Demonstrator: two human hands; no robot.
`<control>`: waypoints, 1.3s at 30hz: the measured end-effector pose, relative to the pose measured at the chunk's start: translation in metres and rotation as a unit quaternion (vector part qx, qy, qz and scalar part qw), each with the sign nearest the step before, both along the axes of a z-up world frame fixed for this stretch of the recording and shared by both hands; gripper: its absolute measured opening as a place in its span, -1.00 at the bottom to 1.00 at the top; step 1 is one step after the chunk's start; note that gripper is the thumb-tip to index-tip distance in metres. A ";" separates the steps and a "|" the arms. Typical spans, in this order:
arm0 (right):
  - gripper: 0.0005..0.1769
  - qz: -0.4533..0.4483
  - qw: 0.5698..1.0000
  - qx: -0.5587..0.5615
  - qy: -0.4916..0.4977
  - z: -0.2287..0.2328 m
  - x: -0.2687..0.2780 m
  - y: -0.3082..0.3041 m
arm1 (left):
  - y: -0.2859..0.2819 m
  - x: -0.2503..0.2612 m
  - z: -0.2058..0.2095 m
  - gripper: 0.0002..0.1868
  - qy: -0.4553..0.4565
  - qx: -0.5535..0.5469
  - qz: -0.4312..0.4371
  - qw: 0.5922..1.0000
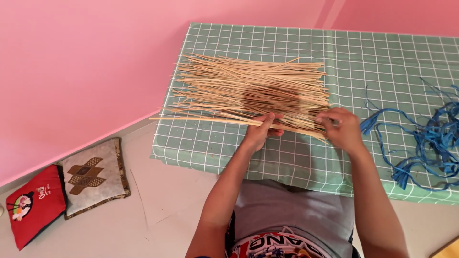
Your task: Sorting bamboo sticks into bundles and tying them with blue plastic strips on a table.
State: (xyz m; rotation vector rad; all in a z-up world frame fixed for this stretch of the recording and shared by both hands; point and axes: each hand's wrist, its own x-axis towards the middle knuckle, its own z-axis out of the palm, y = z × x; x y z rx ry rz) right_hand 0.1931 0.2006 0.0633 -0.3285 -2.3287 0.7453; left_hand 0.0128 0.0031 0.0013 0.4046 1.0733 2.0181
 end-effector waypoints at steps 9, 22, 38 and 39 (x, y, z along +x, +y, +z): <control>-0.79 0.044 0.999 -0.014 -0.013 0.021 -0.008 -0.039 | -0.003 0.002 0.010 -0.57 -0.004 0.007 -0.006 1.000; -0.76 -0.092 0.937 -0.293 0.168 -0.015 0.012 -0.062 | 0.001 -0.002 0.004 -0.61 -0.008 -0.001 0.017 1.000; -0.67 -0.210 0.970 0.106 -0.062 -0.056 0.026 -0.047 | -0.003 -0.004 0.000 -0.56 -0.002 0.022 0.020 1.000; -0.73 -0.214 0.969 0.109 -0.058 -0.058 0.026 -0.047 | -0.003 -0.004 -0.002 -0.55 0.001 0.023 0.015 1.000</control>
